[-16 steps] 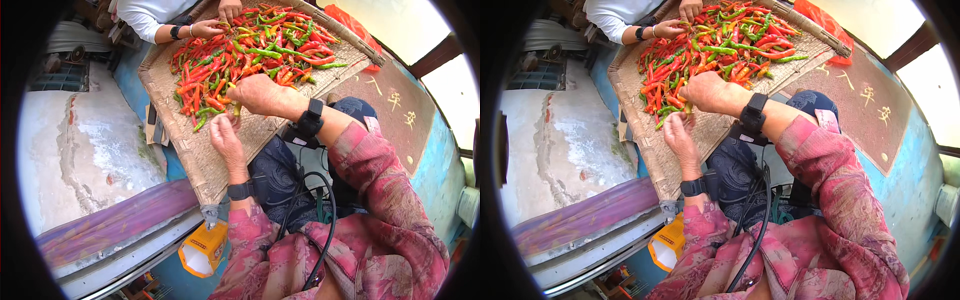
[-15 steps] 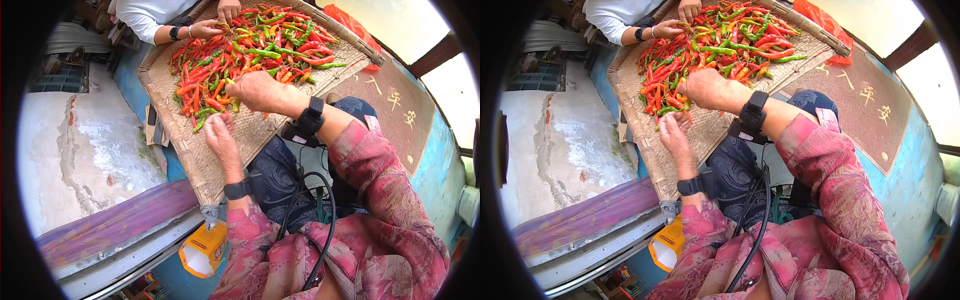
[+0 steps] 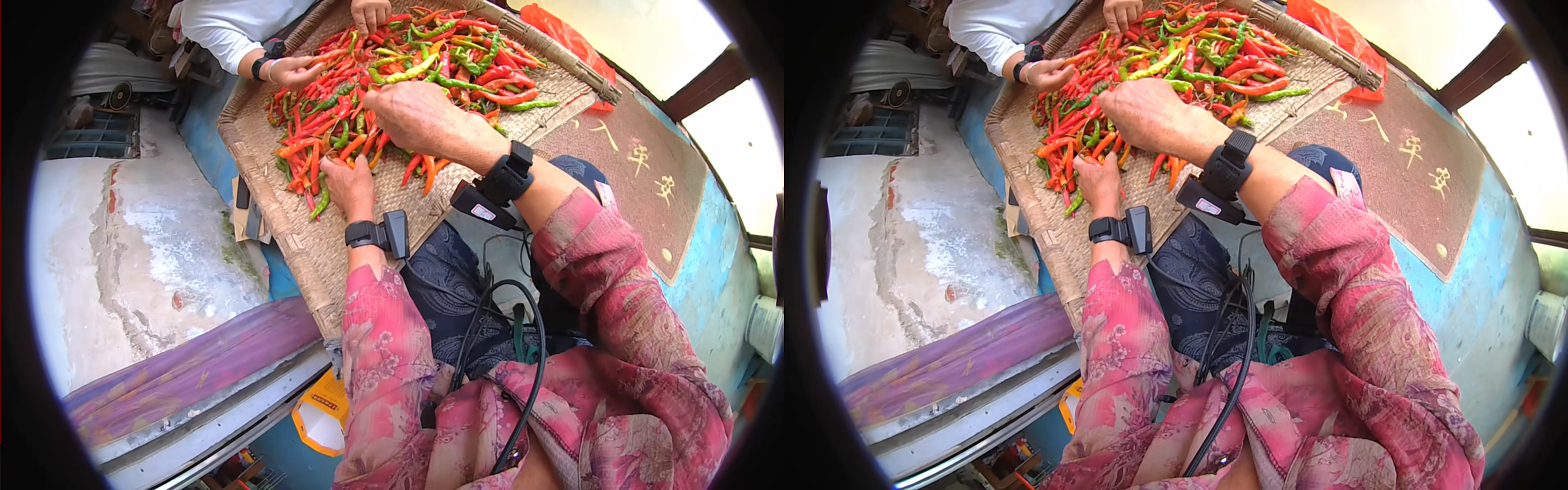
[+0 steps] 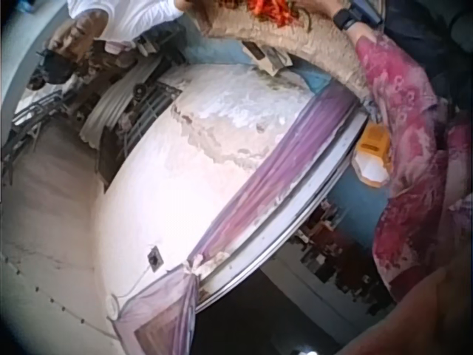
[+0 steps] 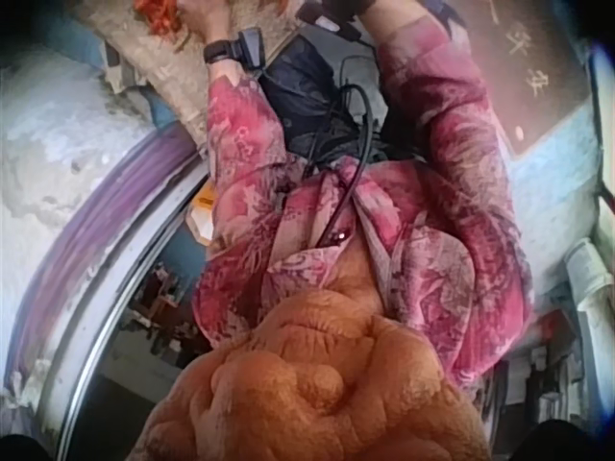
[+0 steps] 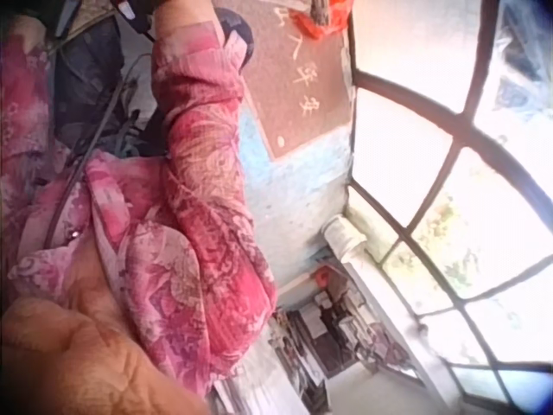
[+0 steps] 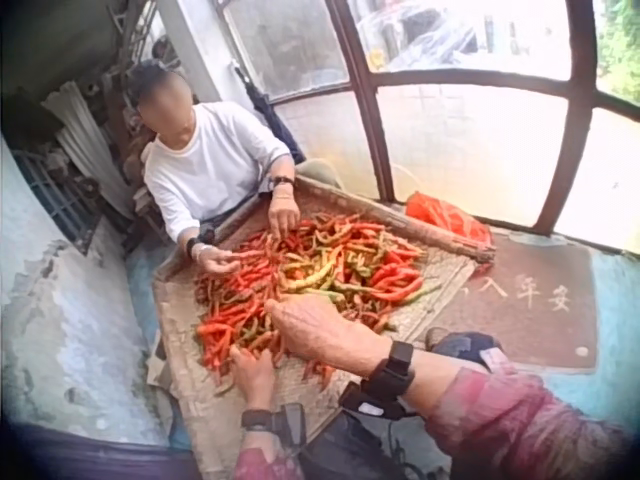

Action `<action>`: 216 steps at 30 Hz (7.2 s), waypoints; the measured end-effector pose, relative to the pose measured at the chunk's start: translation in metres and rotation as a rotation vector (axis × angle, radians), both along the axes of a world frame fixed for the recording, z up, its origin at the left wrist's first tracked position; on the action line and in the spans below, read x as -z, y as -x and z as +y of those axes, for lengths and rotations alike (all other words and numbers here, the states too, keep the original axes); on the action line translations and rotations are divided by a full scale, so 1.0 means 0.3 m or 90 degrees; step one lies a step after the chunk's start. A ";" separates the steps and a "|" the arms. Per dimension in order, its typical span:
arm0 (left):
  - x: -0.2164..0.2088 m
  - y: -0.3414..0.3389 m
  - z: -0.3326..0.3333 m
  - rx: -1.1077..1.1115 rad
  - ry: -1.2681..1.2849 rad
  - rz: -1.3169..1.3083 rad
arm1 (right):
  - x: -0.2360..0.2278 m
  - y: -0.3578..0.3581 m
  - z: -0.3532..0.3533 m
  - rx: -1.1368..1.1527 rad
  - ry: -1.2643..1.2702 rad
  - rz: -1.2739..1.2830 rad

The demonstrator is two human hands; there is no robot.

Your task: The person sorts through a pile of red and green chili peppers on a woven tray by hand, picking up individual peppers and moving them to different areas of the tray.

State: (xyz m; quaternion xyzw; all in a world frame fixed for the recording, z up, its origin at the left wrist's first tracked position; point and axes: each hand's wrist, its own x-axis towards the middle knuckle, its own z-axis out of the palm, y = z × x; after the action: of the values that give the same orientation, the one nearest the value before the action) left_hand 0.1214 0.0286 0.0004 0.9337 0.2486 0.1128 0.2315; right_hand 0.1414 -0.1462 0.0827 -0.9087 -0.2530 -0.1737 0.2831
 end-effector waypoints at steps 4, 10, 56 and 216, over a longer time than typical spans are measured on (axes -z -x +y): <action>0.044 0.026 0.069 0.087 0.031 -0.056 | 0.026 0.021 0.036 -0.110 0.011 0.011; -0.038 0.218 0.056 0.048 0.596 -0.166 | 0.071 0.137 0.141 -0.219 0.081 0.230; -0.039 0.354 -0.062 0.066 0.781 -0.307 | 0.061 0.025 0.120 -0.088 -0.566 0.456; 0.042 0.106 0.214 0.273 -0.286 -0.052 | 0.047 0.061 0.086 -0.097 0.152 0.145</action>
State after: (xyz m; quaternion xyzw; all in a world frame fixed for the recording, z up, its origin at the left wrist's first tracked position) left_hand 0.0897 0.0928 -0.0122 0.9874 0.0051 0.1509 0.0474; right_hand 0.1231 -0.1204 0.0686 -0.9277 -0.3063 -0.0163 0.2126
